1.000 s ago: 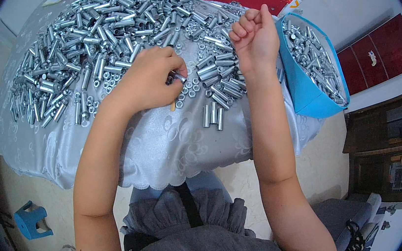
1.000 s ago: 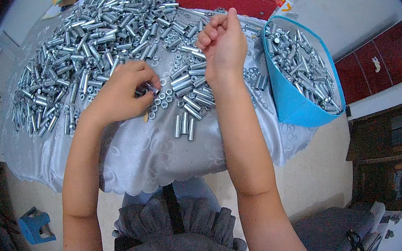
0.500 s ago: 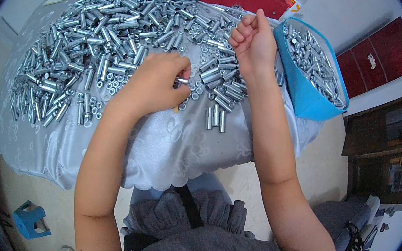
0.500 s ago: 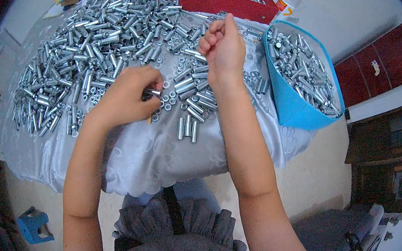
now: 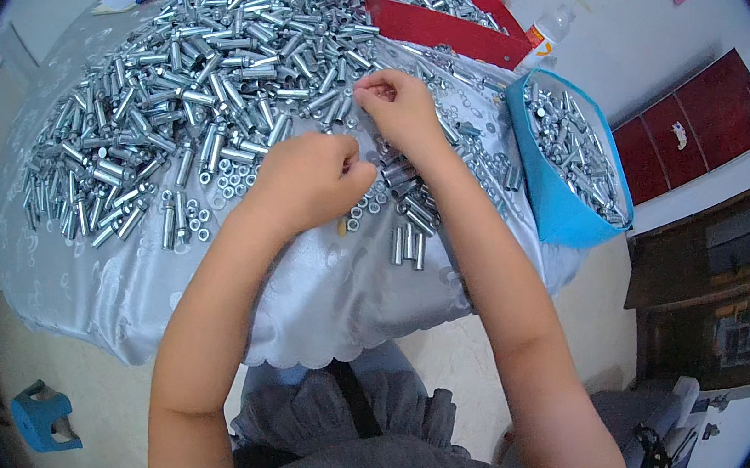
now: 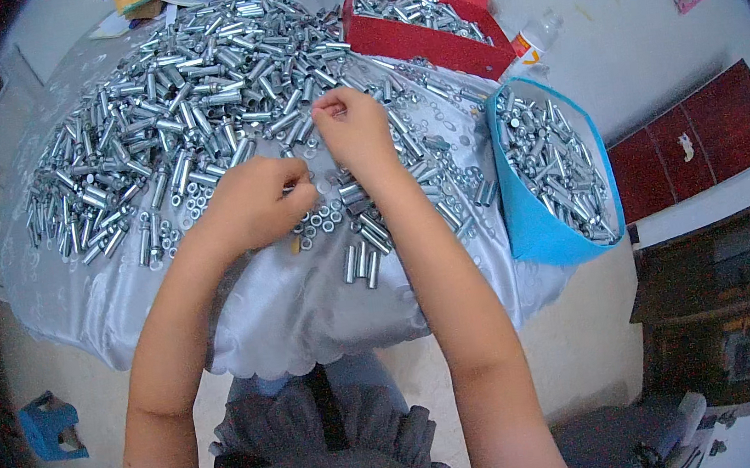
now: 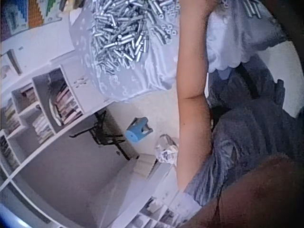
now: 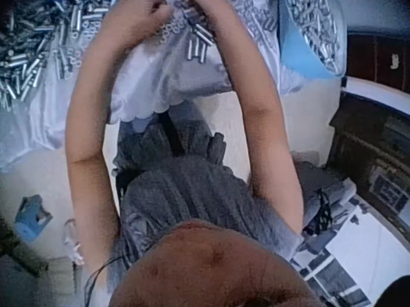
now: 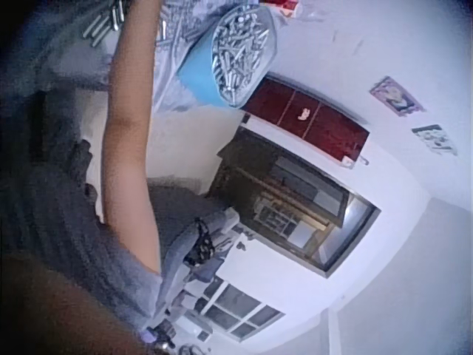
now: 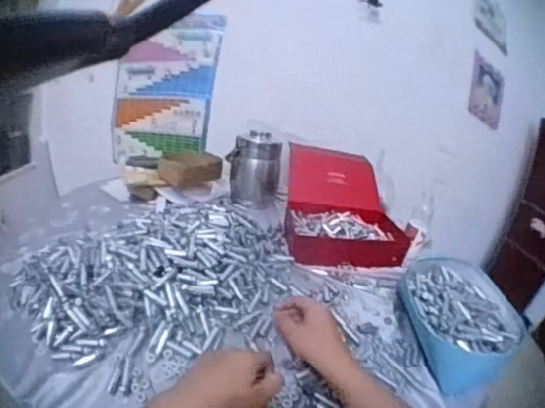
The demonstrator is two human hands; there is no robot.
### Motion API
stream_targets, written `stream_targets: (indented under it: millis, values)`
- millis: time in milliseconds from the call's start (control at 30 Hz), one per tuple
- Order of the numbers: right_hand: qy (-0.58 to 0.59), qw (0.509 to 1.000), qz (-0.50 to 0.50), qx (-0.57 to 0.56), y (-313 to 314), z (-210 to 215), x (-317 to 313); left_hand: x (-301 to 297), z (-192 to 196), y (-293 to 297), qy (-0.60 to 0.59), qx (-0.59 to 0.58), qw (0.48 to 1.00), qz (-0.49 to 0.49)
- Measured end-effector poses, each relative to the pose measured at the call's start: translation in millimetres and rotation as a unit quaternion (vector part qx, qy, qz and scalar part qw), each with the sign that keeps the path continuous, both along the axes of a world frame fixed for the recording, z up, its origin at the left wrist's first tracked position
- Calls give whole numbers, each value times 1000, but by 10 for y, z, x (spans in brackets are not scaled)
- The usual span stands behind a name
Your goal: The person sits on the floor at a table covered with a white cloth and repeatedly picks up small metal cylindrical pins and flat washers. They insert the washers into the pins by hand, one at a time, and place the assembled units into a blue plastic bin on the right side of the table.
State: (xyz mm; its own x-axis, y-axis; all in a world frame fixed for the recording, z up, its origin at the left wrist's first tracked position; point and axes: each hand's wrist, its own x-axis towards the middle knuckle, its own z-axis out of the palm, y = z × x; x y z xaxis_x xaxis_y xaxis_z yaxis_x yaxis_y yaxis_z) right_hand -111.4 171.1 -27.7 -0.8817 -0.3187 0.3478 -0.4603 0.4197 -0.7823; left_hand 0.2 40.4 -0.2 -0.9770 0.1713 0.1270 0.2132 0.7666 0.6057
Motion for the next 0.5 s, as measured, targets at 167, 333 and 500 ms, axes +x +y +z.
stream_targets:
  millis: [167,333,500]
  values:
    - [131,980,-34,144,-228,-1,-361,-31,-66,-3,20,1,1000,2]
    - [99,968,-62,223,-540,-44,-644,-53,-137,-15,26,-15,999,-22]
    - [131,941,-50,308,-662,-84,-815,-45,-190,-19,80,1,997,-12]
